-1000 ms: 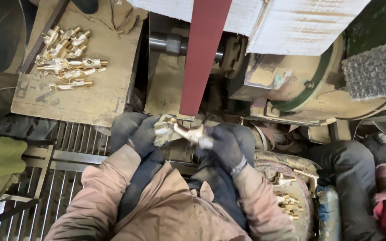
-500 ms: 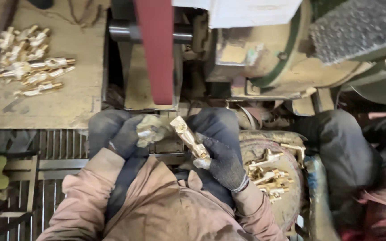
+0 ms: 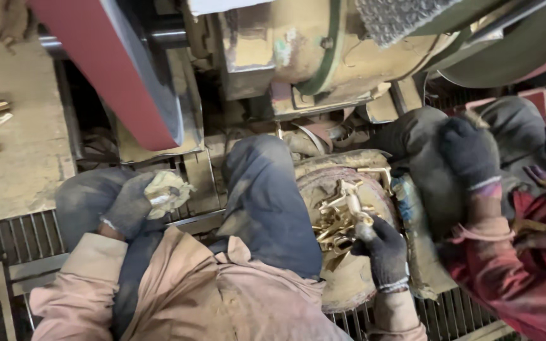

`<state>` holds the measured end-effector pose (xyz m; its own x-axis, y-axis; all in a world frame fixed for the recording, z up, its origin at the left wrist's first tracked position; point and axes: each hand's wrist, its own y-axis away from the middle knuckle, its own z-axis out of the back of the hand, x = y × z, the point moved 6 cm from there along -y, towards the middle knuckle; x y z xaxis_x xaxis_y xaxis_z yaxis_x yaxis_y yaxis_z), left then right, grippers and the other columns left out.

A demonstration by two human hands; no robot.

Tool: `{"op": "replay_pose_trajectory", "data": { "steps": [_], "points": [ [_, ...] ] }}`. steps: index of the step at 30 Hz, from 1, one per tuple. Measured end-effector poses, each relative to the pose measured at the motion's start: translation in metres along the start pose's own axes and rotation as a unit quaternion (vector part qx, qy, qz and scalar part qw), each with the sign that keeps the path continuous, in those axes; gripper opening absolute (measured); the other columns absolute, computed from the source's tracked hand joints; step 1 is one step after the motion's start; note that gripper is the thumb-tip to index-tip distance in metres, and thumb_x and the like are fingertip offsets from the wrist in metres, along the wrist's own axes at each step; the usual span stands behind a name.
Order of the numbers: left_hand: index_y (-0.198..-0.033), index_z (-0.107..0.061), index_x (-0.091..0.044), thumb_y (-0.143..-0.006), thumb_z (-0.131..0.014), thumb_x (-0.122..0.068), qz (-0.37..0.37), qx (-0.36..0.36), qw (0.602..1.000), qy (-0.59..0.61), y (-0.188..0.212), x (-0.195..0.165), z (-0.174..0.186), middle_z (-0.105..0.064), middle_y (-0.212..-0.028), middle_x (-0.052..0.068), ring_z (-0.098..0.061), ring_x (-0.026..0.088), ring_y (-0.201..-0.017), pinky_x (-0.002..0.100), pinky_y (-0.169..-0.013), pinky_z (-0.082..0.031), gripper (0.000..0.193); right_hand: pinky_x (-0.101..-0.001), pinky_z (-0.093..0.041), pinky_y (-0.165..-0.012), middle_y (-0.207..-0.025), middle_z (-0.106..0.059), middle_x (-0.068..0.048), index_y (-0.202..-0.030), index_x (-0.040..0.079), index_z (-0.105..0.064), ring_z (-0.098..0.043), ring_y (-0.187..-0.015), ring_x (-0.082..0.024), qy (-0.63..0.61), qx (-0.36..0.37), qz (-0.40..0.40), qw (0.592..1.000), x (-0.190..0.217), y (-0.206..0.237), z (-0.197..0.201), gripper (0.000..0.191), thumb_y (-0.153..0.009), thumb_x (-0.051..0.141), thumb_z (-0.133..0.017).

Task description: The person repeatedly presses small brass-colored metal parts against a vertical belt sander using a cloth, rotating the parts to sand different surfaces. Finished parts are placed on a nearby surface.

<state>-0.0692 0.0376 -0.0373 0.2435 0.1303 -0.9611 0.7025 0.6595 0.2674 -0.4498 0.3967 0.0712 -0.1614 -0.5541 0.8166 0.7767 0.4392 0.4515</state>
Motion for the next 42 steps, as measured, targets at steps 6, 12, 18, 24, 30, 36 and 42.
{"op": "replay_pose_trajectory", "data": {
  "steps": [6, 12, 18, 24, 30, 36, 42],
  "points": [
    [-0.116, -0.072, 0.001, -0.084, -0.076, -0.007, 0.025, 0.001, 1.000, -0.015, -0.006, 0.004, -0.010, -0.076, -0.104, 0.008, -0.070, 0.013, -0.091, 0.029, -0.079, -0.058, 0.033, -0.0364, -0.057, -0.050, -0.084, -0.070, -0.017, -0.122, -0.010, -0.068, -0.064, -0.055, -0.022, -0.025, -0.148, -0.107, 0.983, -0.066, 0.006, 0.048, 0.042, -0.093, 0.020, -0.072],
    [-0.119, -0.071, 0.001, -0.084, -0.076, -0.008, 0.047, -0.011, 0.998, -0.043, -0.007, 0.003, -0.014, -0.076, -0.103, 0.008, -0.069, 0.015, -0.089, 0.030, -0.077, -0.057, 0.037, -0.0339, -0.055, -0.050, -0.077, -0.076, -0.017, -0.129, -0.001, -0.065, -0.068, -0.053, -0.021, 0.187, -0.096, -0.107, 0.972, -0.048, 0.000, 0.038, 0.044, -0.093, 0.026, -0.065],
    [-0.120, -0.069, 0.001, -0.084, -0.075, -0.007, 0.020, -0.016, 0.999, -0.029, -0.007, 0.005, -0.011, -0.075, -0.107, 0.008, -0.069, 0.014, -0.094, 0.029, -0.082, -0.057, 0.038, -0.0372, -0.053, -0.057, -0.070, -0.077, -0.017, -0.113, 0.002, -0.077, -0.068, -0.058, -0.023, 0.312, 0.013, -0.132, 0.941, -0.040, -0.006, 0.019, 0.044, -0.093, 0.041, -0.067],
    [-0.118, -0.070, 0.001, -0.084, -0.074, -0.005, 0.050, -0.012, 0.999, 0.017, -0.002, 0.005, -0.008, -0.076, -0.103, 0.006, -0.069, 0.013, -0.090, 0.029, -0.078, -0.057, 0.035, -0.0414, -0.056, -0.064, -0.075, -0.075, -0.019, -0.108, 0.007, -0.078, -0.071, -0.068, -0.031, 0.466, -0.004, 0.110, 0.878, -0.009, -0.010, -0.001, 0.035, -0.090, 0.037, -0.072],
    [-0.115, -0.071, -0.001, -0.084, -0.076, -0.006, -0.040, -0.028, 0.996, 0.077, 0.011, -0.011, 0.008, -0.074, -0.104, 0.004, -0.067, 0.010, -0.092, 0.026, -0.079, -0.057, 0.031, -0.0330, -0.053, -0.055, -0.067, -0.074, -0.015, -0.119, 0.007, -0.077, -0.067, -0.056, -0.018, 0.263, 0.016, 0.049, 0.963, 0.043, 0.012, -0.042, 0.031, -0.092, 0.016, -0.066],
    [-0.119, -0.069, -0.002, -0.086, -0.075, -0.007, -0.050, -0.120, 0.984, 0.119, 0.044, -0.032, 0.048, -0.074, -0.103, 0.004, -0.068, 0.011, -0.091, 0.025, -0.076, -0.058, 0.034, -0.0251, -0.053, -0.059, -0.082, -0.076, -0.004, -0.122, 0.000, -0.072, -0.066, -0.062, -0.010, -0.013, 0.193, 0.144, 0.971, 0.098, 0.037, -0.174, 0.030, -0.096, 0.011, -0.064],
    [-0.128, -0.064, 0.001, -0.087, -0.071, 0.002, -0.101, -0.281, 0.928, 0.222, 0.085, -0.054, 0.120, -0.071, -0.104, 0.008, -0.068, 0.017, -0.081, 0.028, -0.064, -0.056, 0.042, -0.0264, -0.058, -0.070, -0.081, -0.079, -0.006, -0.121, 0.000, -0.071, -0.074, -0.074, -0.012, 0.154, 0.233, 0.287, 0.916, 0.130, 0.052, -0.261, 0.030, -0.094, 0.014, -0.067]
  ]
}}
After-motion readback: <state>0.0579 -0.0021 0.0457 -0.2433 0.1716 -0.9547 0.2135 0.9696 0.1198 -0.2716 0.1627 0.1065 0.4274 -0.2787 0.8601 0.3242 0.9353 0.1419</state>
